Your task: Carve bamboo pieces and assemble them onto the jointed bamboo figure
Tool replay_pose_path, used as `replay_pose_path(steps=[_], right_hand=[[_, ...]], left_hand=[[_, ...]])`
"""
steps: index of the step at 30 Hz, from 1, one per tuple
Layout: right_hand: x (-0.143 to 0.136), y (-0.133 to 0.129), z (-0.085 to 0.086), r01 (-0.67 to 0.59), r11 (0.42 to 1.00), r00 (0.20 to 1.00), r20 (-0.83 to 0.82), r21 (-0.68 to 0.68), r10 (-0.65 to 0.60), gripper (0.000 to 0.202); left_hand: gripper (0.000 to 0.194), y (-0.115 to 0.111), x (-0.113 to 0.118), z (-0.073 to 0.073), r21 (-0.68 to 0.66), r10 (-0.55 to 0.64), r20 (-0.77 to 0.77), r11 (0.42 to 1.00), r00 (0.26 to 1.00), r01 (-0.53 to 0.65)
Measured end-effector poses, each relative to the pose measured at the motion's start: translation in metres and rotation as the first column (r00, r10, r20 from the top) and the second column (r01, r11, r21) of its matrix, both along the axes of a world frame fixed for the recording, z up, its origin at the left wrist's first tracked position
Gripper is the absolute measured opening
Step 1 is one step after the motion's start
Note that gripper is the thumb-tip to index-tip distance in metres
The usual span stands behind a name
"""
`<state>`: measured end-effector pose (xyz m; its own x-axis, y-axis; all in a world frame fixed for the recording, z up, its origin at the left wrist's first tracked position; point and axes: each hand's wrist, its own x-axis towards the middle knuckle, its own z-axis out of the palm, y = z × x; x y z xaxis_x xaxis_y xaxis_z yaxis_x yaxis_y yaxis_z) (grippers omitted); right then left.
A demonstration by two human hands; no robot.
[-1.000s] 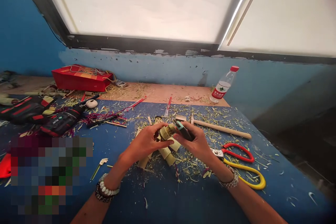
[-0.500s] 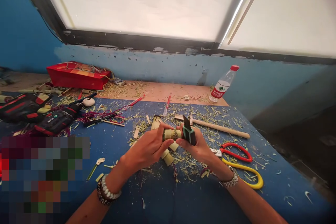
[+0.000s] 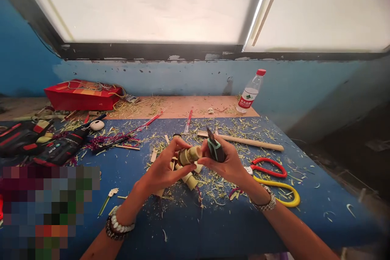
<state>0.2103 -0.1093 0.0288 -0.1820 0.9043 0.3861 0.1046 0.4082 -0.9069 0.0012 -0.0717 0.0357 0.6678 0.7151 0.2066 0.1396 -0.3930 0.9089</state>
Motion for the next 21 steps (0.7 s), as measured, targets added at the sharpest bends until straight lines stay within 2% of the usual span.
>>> replay_pose_path(steps=[2,5,8,11,13,17,19,21], right_hand=[[0.003,-0.001,0.000,-0.037,0.999,0.999,-0.011,-0.015,0.037,0.037],[0.013,-0.002,0.002,-0.069,0.997,0.997,0.028,-0.023,0.070,0.040],[0.027,-0.003,0.010,-0.092,0.993,0.977,0.184,-0.076,0.104,0.038],[0.038,-0.004,0.020,-0.105,0.991,0.923,0.363,-0.079,0.127,0.031],[0.040,-0.005,0.025,-0.085,0.995,0.876,0.472,-0.046,0.097,0.032],[0.038,-0.010,0.032,0.006,0.997,0.741,0.668,0.082,-0.060,0.037],[0.036,-0.013,0.037,0.025,0.986,0.679,0.721,0.164,-0.137,0.036],[0.034,-0.016,0.045,0.015,0.969,0.616,0.761,0.247,-0.203,0.034]], left_hand=[[0.029,0.002,0.001,-0.001,0.051,-0.005,-0.054,0.999,0.999,0.007],[0.016,0.005,0.001,-0.002,0.222,0.027,-0.107,0.975,0.994,-0.002],[0.019,0.009,-0.003,-0.005,0.410,0.076,0.004,0.909,0.997,-0.071],[0.022,0.016,-0.010,-0.008,0.528,0.125,0.063,0.838,0.990,-0.139],[0.020,0.021,-0.015,-0.009,0.620,0.153,0.049,0.770,0.987,-0.150],[0.029,0.029,-0.022,-0.008,0.789,0.186,-0.007,0.604,0.983,-0.108],[0.028,0.030,-0.024,-0.007,0.819,0.187,-0.047,0.569,0.981,-0.069],[0.027,0.031,-0.023,-0.005,0.824,0.176,-0.078,0.566,0.981,-0.036]])
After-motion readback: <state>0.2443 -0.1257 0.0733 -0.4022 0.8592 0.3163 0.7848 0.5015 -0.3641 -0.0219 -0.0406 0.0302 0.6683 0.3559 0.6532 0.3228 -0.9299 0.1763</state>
